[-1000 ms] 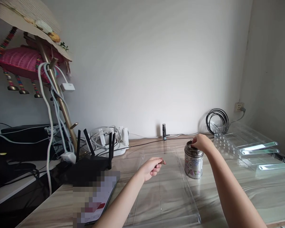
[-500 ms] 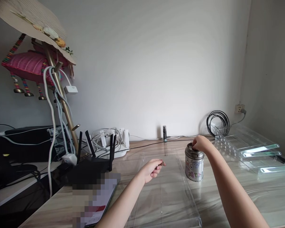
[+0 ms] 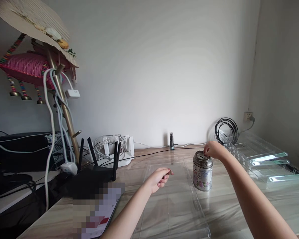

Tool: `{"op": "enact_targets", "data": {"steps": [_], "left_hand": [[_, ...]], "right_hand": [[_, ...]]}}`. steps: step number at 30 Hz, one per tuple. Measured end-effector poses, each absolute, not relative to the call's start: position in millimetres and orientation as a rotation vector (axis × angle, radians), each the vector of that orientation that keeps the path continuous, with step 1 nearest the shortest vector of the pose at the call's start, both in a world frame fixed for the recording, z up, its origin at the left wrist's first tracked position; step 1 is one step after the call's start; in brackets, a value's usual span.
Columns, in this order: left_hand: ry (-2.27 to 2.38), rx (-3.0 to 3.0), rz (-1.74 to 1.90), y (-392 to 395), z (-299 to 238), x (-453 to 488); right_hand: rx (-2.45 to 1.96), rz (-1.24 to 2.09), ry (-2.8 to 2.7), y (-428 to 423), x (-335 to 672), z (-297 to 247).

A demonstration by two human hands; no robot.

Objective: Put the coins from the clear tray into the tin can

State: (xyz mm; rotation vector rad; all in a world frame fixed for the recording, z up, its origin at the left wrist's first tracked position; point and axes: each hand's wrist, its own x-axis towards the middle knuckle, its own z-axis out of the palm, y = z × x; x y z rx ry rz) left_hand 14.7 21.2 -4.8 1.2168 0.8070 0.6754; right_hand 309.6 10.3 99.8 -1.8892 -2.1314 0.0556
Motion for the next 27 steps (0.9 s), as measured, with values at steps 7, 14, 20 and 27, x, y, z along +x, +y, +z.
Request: {"op": "enact_targets", "data": {"steps": [7,14,20,27], "left_hand": [[0.842,1.158,0.704,19,1,17],[0.835,1.148,0.733,19,1,15],[0.838,1.161,0.724,18,3,16],[0.82,1.132,0.751,19,2,16]], "right_hand": [[-1.979,0.227,-2.303,16,301,111],[-2.073,0.344,-2.318,20,289,113],[-2.199,0.518,-2.3,35,291,116],[-2.063,0.427,-2.273,35,292,108]]}}
